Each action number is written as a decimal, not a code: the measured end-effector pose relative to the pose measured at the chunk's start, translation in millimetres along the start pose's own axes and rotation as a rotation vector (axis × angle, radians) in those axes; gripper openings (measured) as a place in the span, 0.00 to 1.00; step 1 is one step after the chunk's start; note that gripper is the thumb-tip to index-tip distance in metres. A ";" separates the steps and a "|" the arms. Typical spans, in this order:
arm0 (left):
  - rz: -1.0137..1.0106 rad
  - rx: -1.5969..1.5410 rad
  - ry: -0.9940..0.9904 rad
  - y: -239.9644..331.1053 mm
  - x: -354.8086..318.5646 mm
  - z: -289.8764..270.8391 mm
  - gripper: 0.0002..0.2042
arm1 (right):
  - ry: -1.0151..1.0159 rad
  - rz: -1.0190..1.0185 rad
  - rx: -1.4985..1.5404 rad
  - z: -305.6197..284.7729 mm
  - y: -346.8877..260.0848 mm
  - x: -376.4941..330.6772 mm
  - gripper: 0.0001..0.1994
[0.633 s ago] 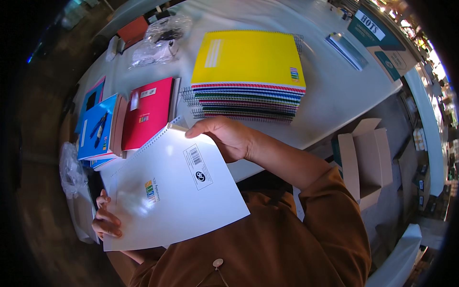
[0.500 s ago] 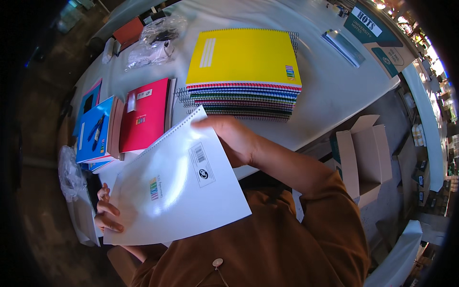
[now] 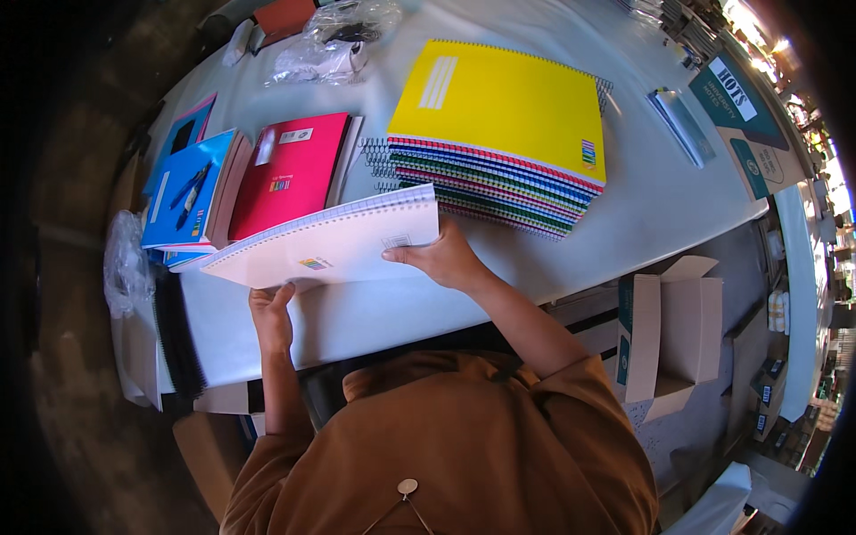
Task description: The person organizes spiral notebooks on a table by flipping through the pages and stacking them by cover color.
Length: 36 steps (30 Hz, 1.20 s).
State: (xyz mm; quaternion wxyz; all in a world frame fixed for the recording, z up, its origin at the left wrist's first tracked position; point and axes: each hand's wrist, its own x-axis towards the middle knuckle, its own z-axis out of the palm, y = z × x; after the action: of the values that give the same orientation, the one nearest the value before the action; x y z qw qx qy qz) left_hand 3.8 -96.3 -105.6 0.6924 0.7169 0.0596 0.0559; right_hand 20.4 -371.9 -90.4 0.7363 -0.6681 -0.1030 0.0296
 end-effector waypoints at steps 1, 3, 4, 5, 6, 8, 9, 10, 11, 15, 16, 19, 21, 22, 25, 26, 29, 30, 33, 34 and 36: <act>-0.002 -0.056 0.036 -1.0 -1.5 3.2 0.15 | 0.026 0.000 0.000 0.2 -0.8 -2.7 0.15; -0.012 -0.068 0.011 -8.8 -3.6 3.3 0.14 | 0.030 0.082 -0.003 -2.1 2.8 -6.5 0.16; -0.011 -0.083 -0.019 -14.8 -5.3 3.4 0.13 | 0.024 0.092 -0.001 -4.5 11.0 -7.6 0.16; -0.024 0.015 -0.030 -19.8 -4.0 5.2 0.14 | 0.013 0.107 -0.063 -5.1 15.0 -5.6 0.17; -0.025 0.013 -0.022 -22.0 -4.9 4.7 0.14 | -0.001 0.120 -0.126 -6.3 17.0 -4.8 0.17; 0.042 0.118 0.007 -22.1 -9.9 3.6 0.17 | -0.048 0.043 -0.147 -9.8 6.1 -4.2 0.18; 0.057 0.017 -0.002 -22.8 -9.0 1.7 0.16 | -0.090 -0.043 -0.160 -9.0 -2.2 -1.4 0.18; 0.058 0.028 0.037 -20.6 -10.4 0.3 0.16 | -0.021 -0.098 -0.040 -8.6 -5.0 -4.0 0.16; 0.025 0.148 -0.008 -19.6 -13.5 -2.1 0.15 | -0.158 -0.237 -0.077 -6.4 -27.7 4.4 0.14; -0.073 0.608 -0.017 -25.6 -0.9 -31.3 0.13 | -0.128 -0.231 -0.342 -11.7 -40.6 1.8 0.11; 0.184 0.828 0.110 -30.3 9.2 -60.6 0.13 | -0.155 -0.333 -0.362 -11.6 -46.9 4.7 0.11; 0.173 1.463 0.735 -6.7 20.2 -167.2 0.12 | -0.188 -0.468 -0.342 -11.0 -46.6 9.5 0.12; -0.224 1.802 0.828 -8.1 -1.4 -207.4 0.13 | -0.172 -0.469 -0.315 -12.4 -41.3 10.1 0.12; -0.230 1.807 0.840 -16.0 -8.4 -217.9 0.13 | -0.180 -0.474 -0.306 -11.6 -41.6 10.9 0.12; -0.277 1.622 0.676 -23.9 -16.0 -225.0 0.11 | -0.168 -0.464 -0.304 -10.6 -43.8 11.8 0.11; -0.277 1.620 0.670 -23.1 -16.1 -222.4 0.11 | -0.151 -0.431 -0.317 -11.4 -44.8 11.0 0.11; -0.196 1.537 0.628 -20.5 -15.9 -211.2 0.11 | -0.130 -0.401 -0.331 -13.3 -44.1 8.3 0.10; -0.186 1.588 0.656 -21.7 -17.5 -201.5 0.11 | -0.130 -0.408 -0.328 -13.7 -44.2 7.9 0.10; -0.138 1.609 0.753 -29.1 -15.2 -211.7 0.13 | -0.137 -0.404 -0.317 -11.1 -47.5 6.6 0.10; -0.099 1.581 0.817 -31.0 -13.5 -223.5 0.14 | -0.141 -0.408 -0.316 -11.4 -46.8 6.6 0.10; -0.002 1.583 0.942 -25.0 -8.7 -238.1 0.14 | -0.091 -0.409 -0.302 -13.3 -41.1 6.2 0.12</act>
State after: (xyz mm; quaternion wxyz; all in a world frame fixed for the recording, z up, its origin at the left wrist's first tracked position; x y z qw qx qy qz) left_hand -43.7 138.0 -122.2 -0.0959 0.8847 0.3567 0.2845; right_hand 25.1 -388.1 -50.1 0.6133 -0.7338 -0.2723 -0.1057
